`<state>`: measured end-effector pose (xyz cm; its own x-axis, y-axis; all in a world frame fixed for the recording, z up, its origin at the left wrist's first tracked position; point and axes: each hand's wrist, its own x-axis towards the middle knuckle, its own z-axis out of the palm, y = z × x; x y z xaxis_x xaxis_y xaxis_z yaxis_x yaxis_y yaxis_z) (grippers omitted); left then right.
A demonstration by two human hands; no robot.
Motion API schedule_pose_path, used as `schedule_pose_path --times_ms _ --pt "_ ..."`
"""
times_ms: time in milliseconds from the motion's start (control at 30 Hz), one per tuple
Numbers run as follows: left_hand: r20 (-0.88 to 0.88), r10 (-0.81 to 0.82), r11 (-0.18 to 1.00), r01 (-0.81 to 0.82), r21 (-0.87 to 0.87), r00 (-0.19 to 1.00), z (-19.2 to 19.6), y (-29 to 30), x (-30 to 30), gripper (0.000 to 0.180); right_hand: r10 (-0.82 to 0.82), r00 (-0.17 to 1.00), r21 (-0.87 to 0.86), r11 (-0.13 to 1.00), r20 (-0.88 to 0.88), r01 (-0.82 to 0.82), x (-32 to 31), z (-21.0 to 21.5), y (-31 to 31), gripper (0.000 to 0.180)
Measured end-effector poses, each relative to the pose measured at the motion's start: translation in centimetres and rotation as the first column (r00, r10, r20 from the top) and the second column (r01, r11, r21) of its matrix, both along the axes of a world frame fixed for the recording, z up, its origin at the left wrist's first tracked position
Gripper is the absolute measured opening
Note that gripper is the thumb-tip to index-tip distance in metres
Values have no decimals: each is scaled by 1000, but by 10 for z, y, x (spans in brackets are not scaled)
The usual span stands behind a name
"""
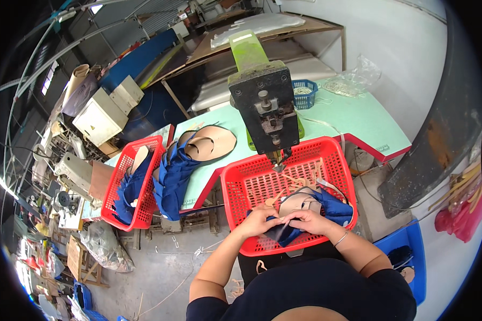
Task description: The person assembles blue sandals by attaching white straps to the soles using a manual press machine. They repeatedly pick up a sole and a strap, align them under the press, and activate the machine to secure the strap. Finished sandals are placed into a red basket.
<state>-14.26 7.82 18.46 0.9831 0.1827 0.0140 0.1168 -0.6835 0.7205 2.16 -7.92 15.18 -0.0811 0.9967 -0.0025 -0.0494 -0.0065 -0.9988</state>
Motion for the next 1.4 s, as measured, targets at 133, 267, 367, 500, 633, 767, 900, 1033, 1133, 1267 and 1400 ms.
schedule_pose_path --times_ms 133,267,367,500,633,767,900,1033,1133,1267,1400 --pt "223 6 916 -95 391 975 10 -14 11 14 -24 999 223 974 -30 30 17 -13 15 17" --pt "184 30 861 -119 494 983 20 -15 20 14 -265 956 239 943 123 230 17 -18 25 24" --pt "151 96 898 -151 413 984 19 -10 21 16 -233 966 93 970 114 223 24 -11 30 28" --pt "189 112 900 -181 397 975 19 -9 21 20 -107 993 -199 973 52 115 30 9 32 23" --pt "254 94 894 -194 403 963 18 -11 25 18 -229 794 215 968 564 126 30 5 31 22" --pt "236 119 914 -199 354 965 15 -3 23 16 -412 641 523 852 648 19 24 5 26 20" --pt "275 124 941 -201 272 953 11 0 24 16 -435 679 475 868 592 142 21 6 24 21" --pt "310 80 884 -211 416 947 14 4 17 14 -437 706 342 896 557 284 29 13 16 17" --pt "399 -95 636 -253 729 912 9 -15 5 22 -448 792 103 888 415 448 33 17 17 11" --pt "455 212 853 -391 346 865 -15 -54 9 16 -599 755 311 795 269 520 29 15 26 12" --pt "110 623 507 -293 -811 775 -58 -44 29 43 -586 725 419 797 362 435 24 29 21 10"
